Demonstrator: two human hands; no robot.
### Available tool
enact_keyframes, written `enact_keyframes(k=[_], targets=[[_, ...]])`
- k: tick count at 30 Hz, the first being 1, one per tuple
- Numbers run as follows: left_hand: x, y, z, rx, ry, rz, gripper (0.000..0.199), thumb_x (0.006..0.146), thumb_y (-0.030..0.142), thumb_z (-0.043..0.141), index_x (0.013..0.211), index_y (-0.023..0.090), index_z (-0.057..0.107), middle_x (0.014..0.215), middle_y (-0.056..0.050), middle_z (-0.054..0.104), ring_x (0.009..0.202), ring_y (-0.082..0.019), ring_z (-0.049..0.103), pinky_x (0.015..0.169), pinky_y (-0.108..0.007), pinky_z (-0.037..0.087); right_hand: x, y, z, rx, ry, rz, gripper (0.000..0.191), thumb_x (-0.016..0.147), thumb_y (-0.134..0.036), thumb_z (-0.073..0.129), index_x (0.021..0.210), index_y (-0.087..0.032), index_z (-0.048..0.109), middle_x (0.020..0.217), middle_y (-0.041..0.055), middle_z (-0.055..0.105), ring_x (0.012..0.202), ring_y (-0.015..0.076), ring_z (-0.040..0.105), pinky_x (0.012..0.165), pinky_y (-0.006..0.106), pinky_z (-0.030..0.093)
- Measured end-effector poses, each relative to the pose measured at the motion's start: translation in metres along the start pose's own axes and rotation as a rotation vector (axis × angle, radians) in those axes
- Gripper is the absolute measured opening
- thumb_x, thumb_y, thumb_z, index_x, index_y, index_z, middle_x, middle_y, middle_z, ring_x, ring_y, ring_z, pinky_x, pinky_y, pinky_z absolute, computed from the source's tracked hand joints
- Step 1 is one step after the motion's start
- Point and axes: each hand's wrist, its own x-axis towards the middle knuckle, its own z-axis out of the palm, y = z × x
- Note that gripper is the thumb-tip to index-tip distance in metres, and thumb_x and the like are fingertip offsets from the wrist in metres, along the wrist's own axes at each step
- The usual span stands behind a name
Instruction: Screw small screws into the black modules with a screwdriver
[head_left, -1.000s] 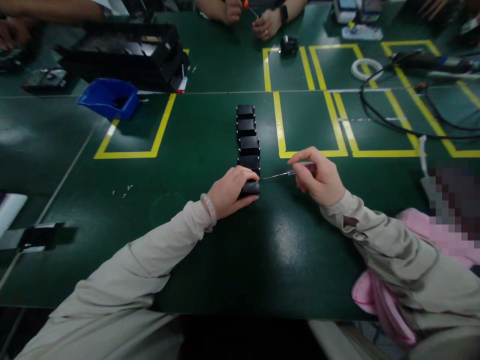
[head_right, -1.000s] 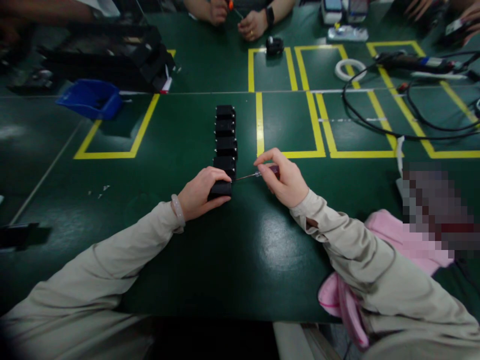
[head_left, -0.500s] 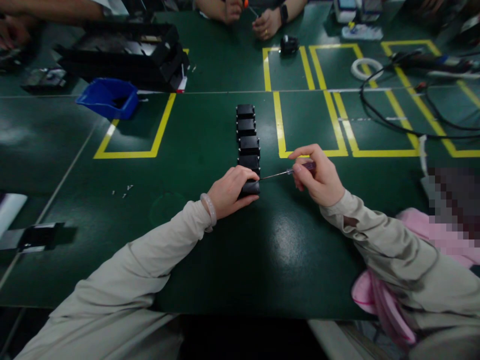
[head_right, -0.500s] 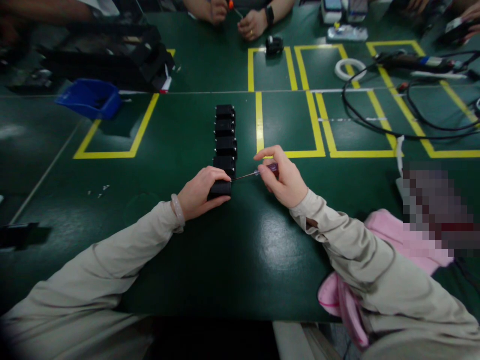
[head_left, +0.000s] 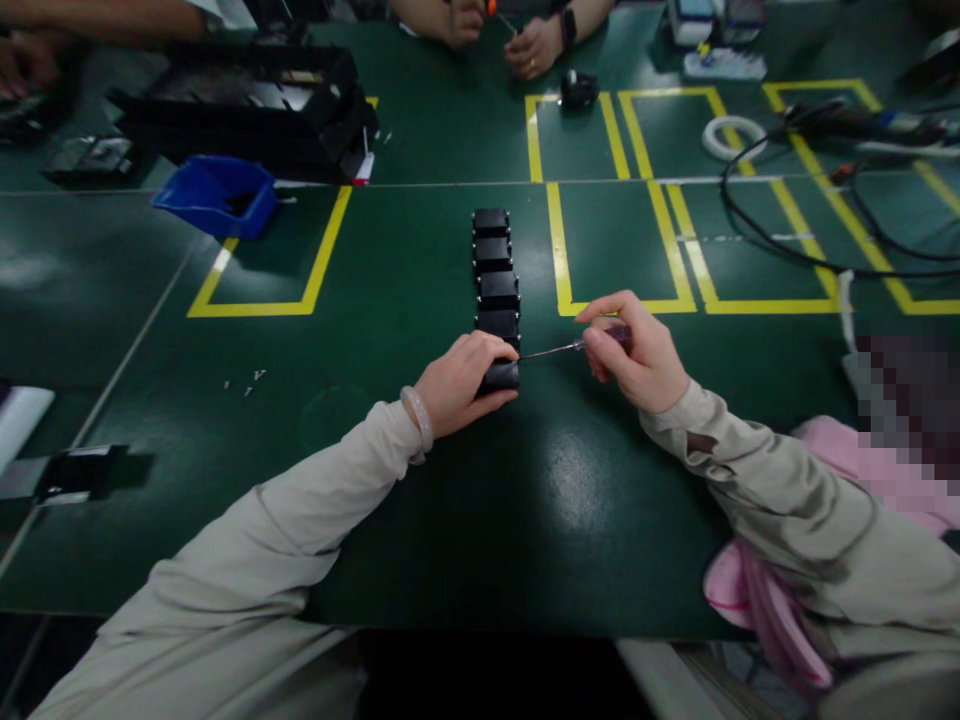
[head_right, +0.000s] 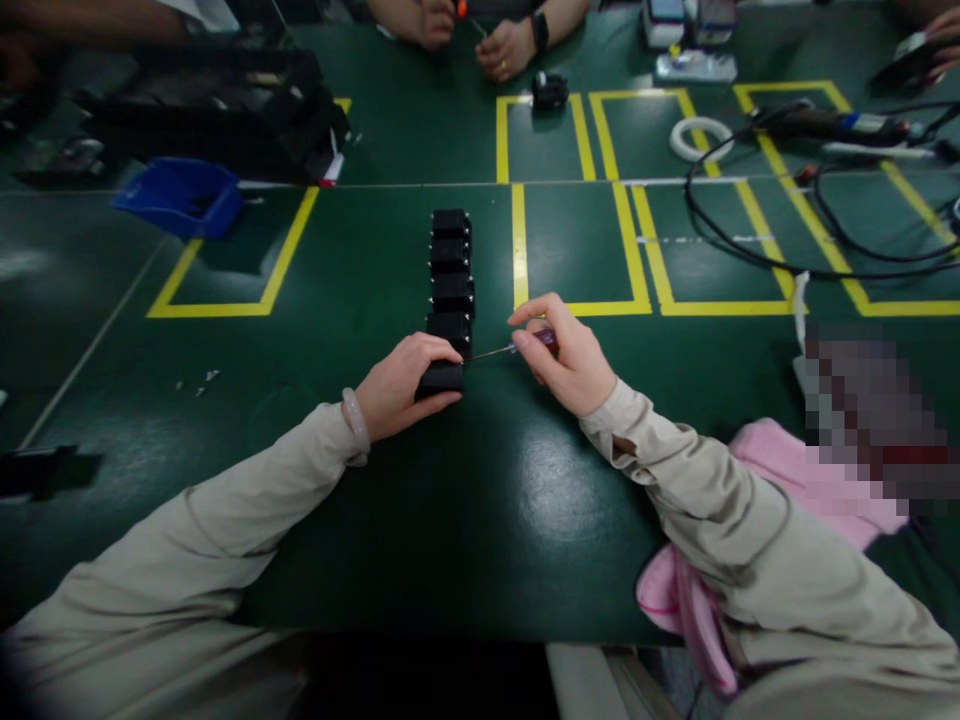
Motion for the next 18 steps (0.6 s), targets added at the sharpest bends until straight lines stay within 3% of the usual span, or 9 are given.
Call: enact_keyframes(k=[4, 11, 18], targets=[[0.0001, 0.0004, -0.0002, 0.003, -0.001, -0.002, 0.033, 0.09, 0.03, 0.062, 0.117, 0.016, 0.048, 0.115, -0.011, 0.059, 0.109, -0.025, 0.055, 0.096, -0.042, 0.049, 0.0, -0.001, -0.0007, -0.012, -0.012, 0.027, 0.017, 0.096, -0.041, 0.052, 0.093, -0.024, 0.054, 0.048, -0.0085, 0.045, 0.035, 0.0091, 0.045, 0.035, 0.025, 0.032], [0.0002, 0.0006, -0.0003, -0.004, -0.01, -0.021, 0.032, 0.09, 0.031, 0.062, 0.117, 0.018, 0.049, 0.115, -0.01, 0.059, 0.11, -0.025, 0.056, 0.097, -0.044, 0.048, -0.0004, -0.0007, 0.0, -0.017, 0.0, -0.017, 0.014, 0.097, -0.034, 0.052, 0.107, -0.024, 0.051, 0.057, -0.0069, 0.051, 0.041, 0.0099, 0.048, 0.041, 0.027, 0.038], [0.0, 0.0002, -0.0004, 0.003, -0.005, -0.001, 0.033, 0.09, 0.029, 0.062, 0.117, 0.016, 0.048, 0.115, -0.011, 0.059, 0.11, -0.025, 0.055, 0.097, -0.043, 0.048, -0.0001, -0.0006, -0.001, -0.032, -0.012, 0.017, 0.014, 0.097, -0.037, 0.052, 0.093, -0.024, 0.054, 0.05, -0.008, 0.047, 0.035, 0.0089, 0.046, 0.036, 0.025, 0.034]])
